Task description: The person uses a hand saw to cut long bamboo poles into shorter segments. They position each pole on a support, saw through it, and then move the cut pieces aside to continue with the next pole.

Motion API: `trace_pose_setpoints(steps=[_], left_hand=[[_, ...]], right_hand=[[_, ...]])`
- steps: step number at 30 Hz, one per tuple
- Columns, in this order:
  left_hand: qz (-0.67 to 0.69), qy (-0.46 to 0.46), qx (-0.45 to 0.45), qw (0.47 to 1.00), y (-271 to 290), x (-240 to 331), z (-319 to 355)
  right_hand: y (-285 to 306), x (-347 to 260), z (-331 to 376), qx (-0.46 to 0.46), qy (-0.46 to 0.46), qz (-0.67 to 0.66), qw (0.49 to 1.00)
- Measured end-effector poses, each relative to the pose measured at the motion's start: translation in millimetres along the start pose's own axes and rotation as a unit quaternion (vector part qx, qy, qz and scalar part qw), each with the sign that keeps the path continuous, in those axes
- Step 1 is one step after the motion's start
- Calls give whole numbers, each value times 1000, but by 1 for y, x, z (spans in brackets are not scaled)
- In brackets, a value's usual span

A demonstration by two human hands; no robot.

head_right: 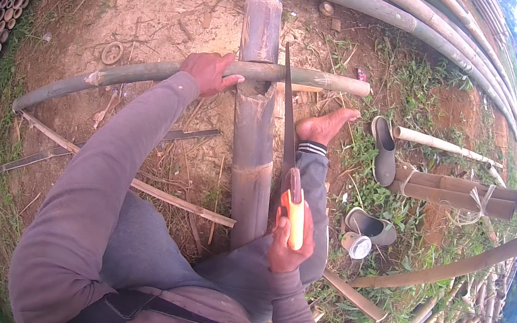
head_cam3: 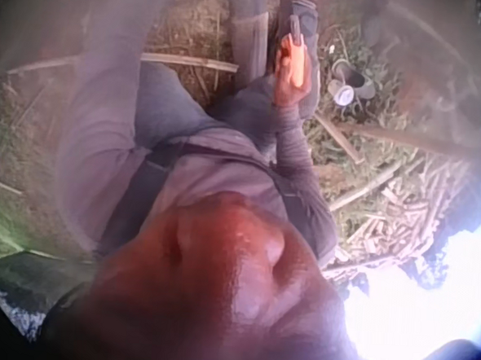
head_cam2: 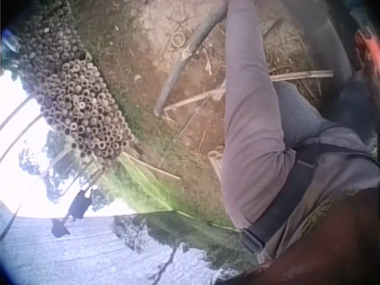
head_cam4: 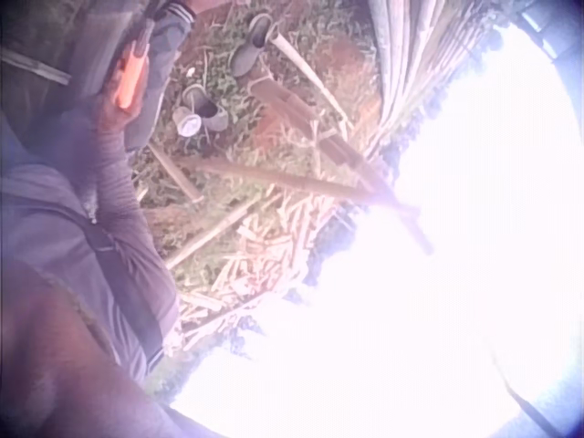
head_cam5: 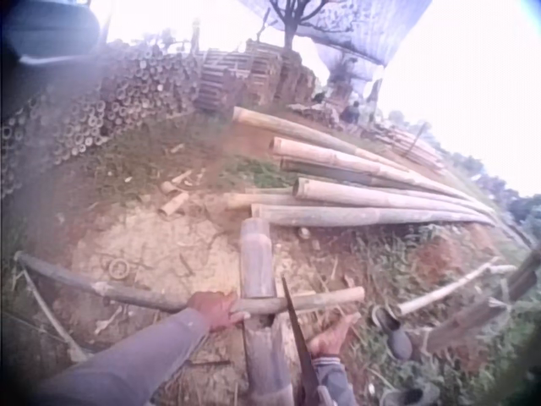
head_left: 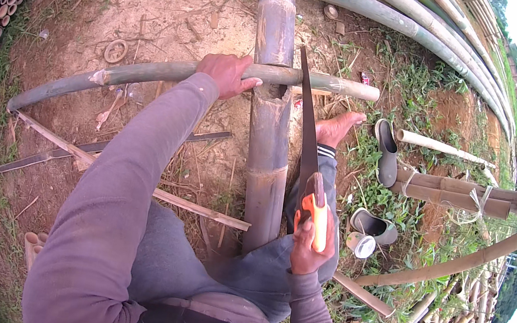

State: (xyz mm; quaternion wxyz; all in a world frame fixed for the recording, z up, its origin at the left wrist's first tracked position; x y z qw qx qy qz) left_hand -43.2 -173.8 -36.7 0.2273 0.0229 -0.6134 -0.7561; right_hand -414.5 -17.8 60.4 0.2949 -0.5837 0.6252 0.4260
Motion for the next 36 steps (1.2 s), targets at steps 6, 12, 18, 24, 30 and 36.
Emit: trace_pose_setpoints(steps=[6,12,18,24,30,36], left_hand=[[-24,10,1,1000,9,4,7],[-9,0,10,1000,5,2,4],[-1,-11,3,1000,0,-1,-1],[-3,-3,-14,1000,10,5,5],[-19,-4,3,1000,1,2,0],[-12,-10,6,1000,-2,0,-2]], right_hand=[[-77,85,-126,-25,-15,65,997],[16,6,18,-40,-47,59,996],[-12,24,-24,-31,-68,40,996],[-70,64,-117,-27,-3,74,997],[33,-3,42,-23,-65,49,996],[-39,52,-61,-32,-86,68,993]])
Point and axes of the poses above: each hand's wrist, its own z-axis away from the middle knuckle, its own y-axis out of the back of the hand, x = y × z, the point moved 9 cm from there along -z, towards the middle knuckle, and after that the axes turned 11 degrees about y, right-handed, at the moved point
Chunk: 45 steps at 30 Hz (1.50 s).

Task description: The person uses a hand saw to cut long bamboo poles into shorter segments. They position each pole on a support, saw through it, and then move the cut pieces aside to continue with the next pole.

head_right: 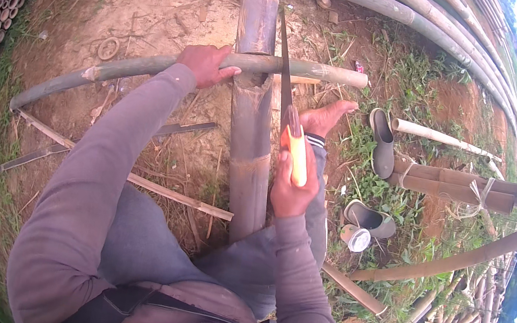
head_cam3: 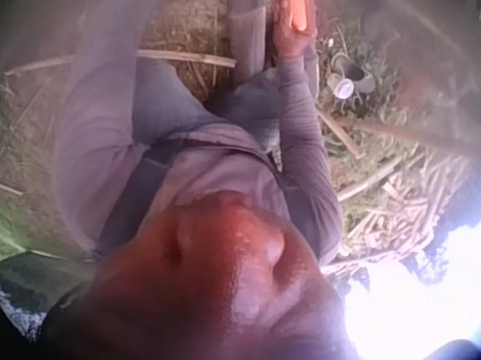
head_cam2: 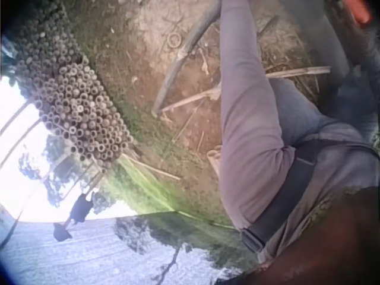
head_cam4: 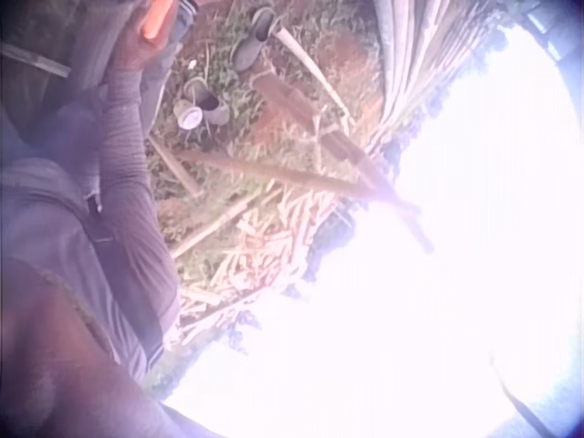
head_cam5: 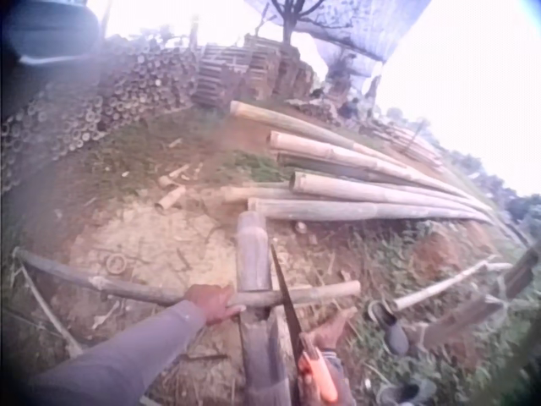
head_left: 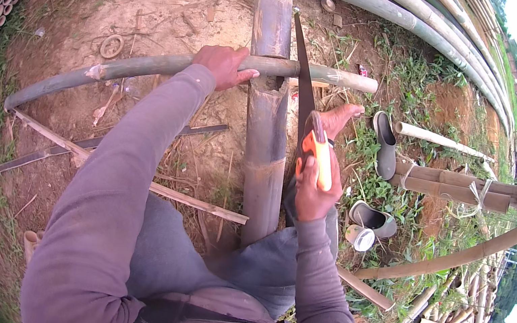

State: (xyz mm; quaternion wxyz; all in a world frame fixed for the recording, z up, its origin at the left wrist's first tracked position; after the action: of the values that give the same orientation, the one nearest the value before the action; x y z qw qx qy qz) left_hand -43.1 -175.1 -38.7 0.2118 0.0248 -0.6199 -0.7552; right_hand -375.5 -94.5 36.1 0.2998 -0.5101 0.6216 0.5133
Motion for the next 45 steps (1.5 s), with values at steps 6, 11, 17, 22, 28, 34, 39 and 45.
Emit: trace_pose_setpoints(steps=[6,11,17,22,28,34,39,45], left_hand=[[-9,6,7,1000,12,7,8],[11,1,-1,1000,5,2,2],[12,5,-7,1000,2,2,0],[5,5,-3,1000,15,8,8],[7,3,-16,1000,3,2,1],[4,4,-11,1000,0,1,-2],[-6,12,-4,1000,13,9,9],[4,3,-3,1000,4,3,1]], right_hand=[[-22,23,-33,-23,23,-69,997],[62,-24,109,3,6,-29,1000],[-9,3,-17,9,-15,-5,1000],[-38,6,-67,13,145,15,989],[58,-15,109,-6,5,-49,999],[-6,11,-12,-1,-39,-36,999],[-27,22,-48,-10,17,-22,1000],[67,-28,113,3,54,-4,999]])
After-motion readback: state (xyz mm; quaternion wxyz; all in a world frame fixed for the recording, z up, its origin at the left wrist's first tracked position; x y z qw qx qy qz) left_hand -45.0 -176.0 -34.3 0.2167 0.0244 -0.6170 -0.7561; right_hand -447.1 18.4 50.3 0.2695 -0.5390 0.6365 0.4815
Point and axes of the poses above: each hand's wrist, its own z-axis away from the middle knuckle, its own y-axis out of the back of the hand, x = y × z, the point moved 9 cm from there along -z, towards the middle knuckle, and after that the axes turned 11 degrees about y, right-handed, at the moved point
